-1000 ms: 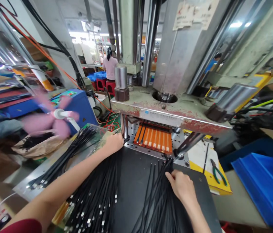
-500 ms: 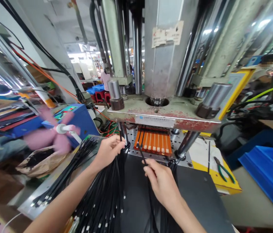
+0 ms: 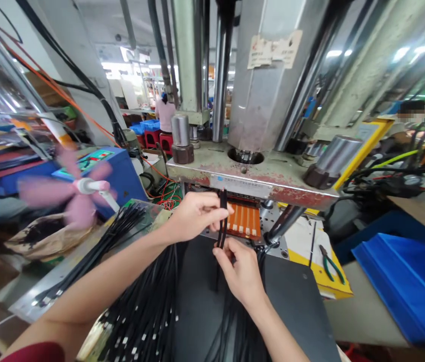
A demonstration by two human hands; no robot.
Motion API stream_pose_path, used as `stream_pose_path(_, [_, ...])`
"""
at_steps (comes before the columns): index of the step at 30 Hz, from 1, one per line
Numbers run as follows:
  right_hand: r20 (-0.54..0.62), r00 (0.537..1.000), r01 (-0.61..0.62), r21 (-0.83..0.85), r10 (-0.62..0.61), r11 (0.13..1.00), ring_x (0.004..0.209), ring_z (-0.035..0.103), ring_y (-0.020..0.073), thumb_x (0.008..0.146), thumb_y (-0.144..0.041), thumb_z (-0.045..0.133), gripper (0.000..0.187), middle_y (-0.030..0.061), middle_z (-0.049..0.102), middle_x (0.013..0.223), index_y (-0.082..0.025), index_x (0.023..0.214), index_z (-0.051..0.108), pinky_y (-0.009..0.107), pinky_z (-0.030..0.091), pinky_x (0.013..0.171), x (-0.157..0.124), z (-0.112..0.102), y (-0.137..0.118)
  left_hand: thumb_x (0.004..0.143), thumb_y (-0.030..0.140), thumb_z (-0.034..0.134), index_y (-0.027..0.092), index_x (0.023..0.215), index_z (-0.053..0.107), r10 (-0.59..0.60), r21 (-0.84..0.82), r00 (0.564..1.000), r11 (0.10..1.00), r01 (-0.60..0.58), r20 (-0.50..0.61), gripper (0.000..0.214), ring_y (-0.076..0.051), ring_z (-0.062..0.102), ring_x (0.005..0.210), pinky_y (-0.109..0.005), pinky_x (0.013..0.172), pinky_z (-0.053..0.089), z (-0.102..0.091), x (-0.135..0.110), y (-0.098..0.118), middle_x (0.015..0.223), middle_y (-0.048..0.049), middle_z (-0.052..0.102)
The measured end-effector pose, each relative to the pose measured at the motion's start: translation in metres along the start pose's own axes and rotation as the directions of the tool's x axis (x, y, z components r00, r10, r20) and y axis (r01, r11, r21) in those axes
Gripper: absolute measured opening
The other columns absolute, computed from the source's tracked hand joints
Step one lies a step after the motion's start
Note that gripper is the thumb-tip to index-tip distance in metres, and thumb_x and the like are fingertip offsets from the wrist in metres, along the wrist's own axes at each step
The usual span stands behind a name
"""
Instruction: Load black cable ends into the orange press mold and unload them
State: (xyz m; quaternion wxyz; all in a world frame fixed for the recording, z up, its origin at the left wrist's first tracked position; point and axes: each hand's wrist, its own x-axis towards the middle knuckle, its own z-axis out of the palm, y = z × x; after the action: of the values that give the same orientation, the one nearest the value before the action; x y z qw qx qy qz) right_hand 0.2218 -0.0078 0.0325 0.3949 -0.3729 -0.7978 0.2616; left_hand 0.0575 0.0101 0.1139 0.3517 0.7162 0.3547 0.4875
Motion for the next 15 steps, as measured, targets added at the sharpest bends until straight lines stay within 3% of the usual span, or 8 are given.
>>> stream_pose_path(3, [-0.008,1.0,-0.027,-0.08,0.026,0.996,0.052,0.042,0.0111,0.086,-0.036,0.055,0.03,-0.0037,0.046,0.056,-0.018,0.063,0.049,0.022,0.031,0.053,0.01,0.008,0.028,0.088,0.024,0.056,0.011,0.074,0.066,0.235,0.209,0.97,0.954,-0.217,-0.063,0.022,-0.009,0.057,0.059,-0.022,0.058,0.048,-0.006,0.02,0.006,0.073,-0.0026,0.06])
stream_pose_path(7, [-0.157,0.987,-0.062,-0.128,0.042,0.99,0.049,0.04,0.011,0.081,-0.038,0.057,0.03,-0.0042,0.046,0.052,-0.018,0.061,0.048,0.023,0.03,0.052,0.052,0.008,0.059,0.088,0.018,0.057,0.013,0.091,0.067,0.51,0.279,0.86,0.826,-0.489,-0.002,0.012,-0.013,0.06,0.079,-0.025,0.075,0.048,-0.003,0.032,-0.003,0.085,-0.0049,0.064])
stream_pose_path(9, [-0.189,0.979,-0.108,-0.133,0.082,0.985,0.05,0.042,0.0113,0.08,-0.037,0.057,0.028,-0.0035,0.049,0.052,-0.018,0.061,0.049,0.022,0.03,0.051,0.074,0.005,0.07,0.087,0.021,0.059,0.013,0.103,0.062,0.486,0.292,0.87,0.846,-0.446,-0.079,0.018,-0.011,0.059,0.079,-0.024,0.072,0.049,0.001,0.027,-0.023,0.1,-0.0071,0.062])
stream_pose_path(11, [-0.172,0.977,-0.148,-0.136,0.124,0.98,0.051,0.046,0.0118,0.08,-0.035,0.056,0.028,-0.0025,0.053,0.053,-0.018,0.059,0.05,0.022,0.031,0.051,0.092,0.003,0.078,0.086,0.023,0.059,0.013,0.104,0.058,0.372,0.37,0.921,0.877,-0.306,-0.12,0.021,-0.011,0.059,0.074,-0.023,0.068,0.05,0.003,0.016,-0.052,0.102,-0.0075,0.06])
stream_pose_path(13, [-0.15,0.976,-0.176,-0.14,0.154,0.974,0.051,0.05,0.0124,0.08,-0.033,0.057,0.03,-0.0017,0.056,0.052,-0.018,0.055,0.051,0.022,0.033,0.052,0.102,0.003,0.083,0.088,0.021,0.056,0.014,0.1,0.058,0.267,0.508,0.962,0.823,-0.255,0.05,0.014,-0.014,0.061,0.083,-0.027,0.076,0.051,0.003,0.002,-0.083,0.1,-0.0069,0.062])
stream_pose_path(15, [-0.145,0.974,-0.193,-0.147,0.172,0.97,0.052,0.055,0.0132,0.081,-0.028,0.058,0.028,-0.0011,0.059,0.053,-0.018,0.055,0.054,0.022,0.037,0.054,0.105,0.005,0.084,0.09,0.017,0.052,0.014,0.107,0.058,0.181,0.633,0.936,0.696,-0.339,0.302,0.018,-0.018,0.059,0.106,-0.035,0.096,0.045,0.002,-0.014,-0.107,0.111,-0.0084,0.064])
